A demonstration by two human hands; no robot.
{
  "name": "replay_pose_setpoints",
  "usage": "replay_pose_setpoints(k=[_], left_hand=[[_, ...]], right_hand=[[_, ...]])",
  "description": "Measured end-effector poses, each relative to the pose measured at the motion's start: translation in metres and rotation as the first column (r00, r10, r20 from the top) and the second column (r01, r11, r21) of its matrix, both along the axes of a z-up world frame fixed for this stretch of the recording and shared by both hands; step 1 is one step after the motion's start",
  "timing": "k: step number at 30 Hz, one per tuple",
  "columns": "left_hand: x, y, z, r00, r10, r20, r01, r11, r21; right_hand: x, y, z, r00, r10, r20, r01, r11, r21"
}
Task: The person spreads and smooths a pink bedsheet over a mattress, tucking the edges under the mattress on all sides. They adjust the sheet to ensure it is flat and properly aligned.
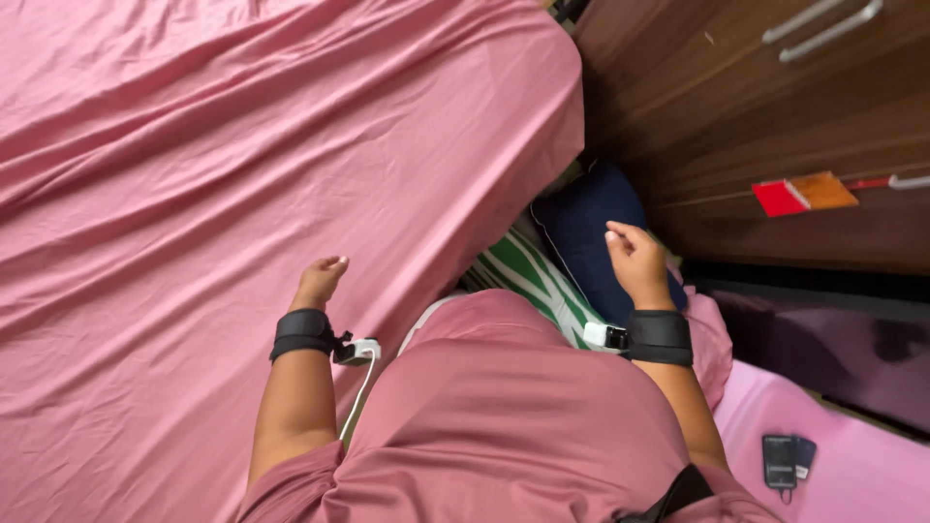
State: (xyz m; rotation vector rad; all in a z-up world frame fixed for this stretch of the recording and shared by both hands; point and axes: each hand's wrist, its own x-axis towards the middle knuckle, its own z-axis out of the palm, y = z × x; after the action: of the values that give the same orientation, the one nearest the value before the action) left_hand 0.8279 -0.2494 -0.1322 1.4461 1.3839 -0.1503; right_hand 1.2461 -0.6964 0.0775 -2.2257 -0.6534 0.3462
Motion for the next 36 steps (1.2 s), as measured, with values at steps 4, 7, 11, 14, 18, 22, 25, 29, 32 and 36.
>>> replay_pose_setpoints(k=[4,7,11,14,18,22,25,29,32,36], left_hand=[[0.064,0.027,0.029,0.991,-0.134,-0.007,0.135,0.987,0.083],[0.115,0.035,0.063,0.982,-0.178,0.056,0.17,0.978,0.12],[0.142,0.035,0.064,0.975,-0.168,0.143,0.157,0.984,0.083],[0.135,0.032,0.055,0.976,-0.167,0.14,0.158,0.985,0.075],[0.11,0.027,0.039,0.991,-0.047,0.128,0.045,0.999,0.017],[0.091,0.025,0.022,0.988,0.083,0.129,-0.082,0.997,-0.016],[0.098,0.024,0.02,0.984,0.151,0.094,-0.151,0.989,-0.011],[0.128,0.018,0.005,0.977,0.211,0.033,-0.212,0.977,0.021],[0.181,0.031,-0.004,0.978,0.204,-0.034,-0.203,0.979,0.036],[0.239,0.043,-0.056,0.974,0.18,-0.136,-0.18,0.984,0.014]], right_hand=[[0.024,0.024,0.042,0.996,-0.081,-0.034,0.084,0.992,0.095],[0.045,0.039,0.092,0.996,-0.084,0.022,0.081,0.99,0.112],[0.074,0.055,0.135,0.982,-0.062,0.18,0.037,0.989,0.143],[0.096,0.08,0.156,0.979,-0.037,0.202,0.002,0.986,0.167],[0.121,0.131,0.16,0.961,0.08,0.263,-0.133,0.973,0.187],[0.148,0.19,0.137,0.925,0.236,0.298,-0.3,0.934,0.193],[0.172,0.238,0.109,0.903,0.358,0.236,-0.405,0.894,0.191],[0.208,0.306,0.082,0.897,0.44,0.029,-0.44,0.887,0.137],[0.25,0.359,0.047,0.842,0.537,0.061,-0.54,0.835,0.103],[0.302,0.429,-0.027,0.765,0.642,0.047,-0.644,0.763,0.057]])
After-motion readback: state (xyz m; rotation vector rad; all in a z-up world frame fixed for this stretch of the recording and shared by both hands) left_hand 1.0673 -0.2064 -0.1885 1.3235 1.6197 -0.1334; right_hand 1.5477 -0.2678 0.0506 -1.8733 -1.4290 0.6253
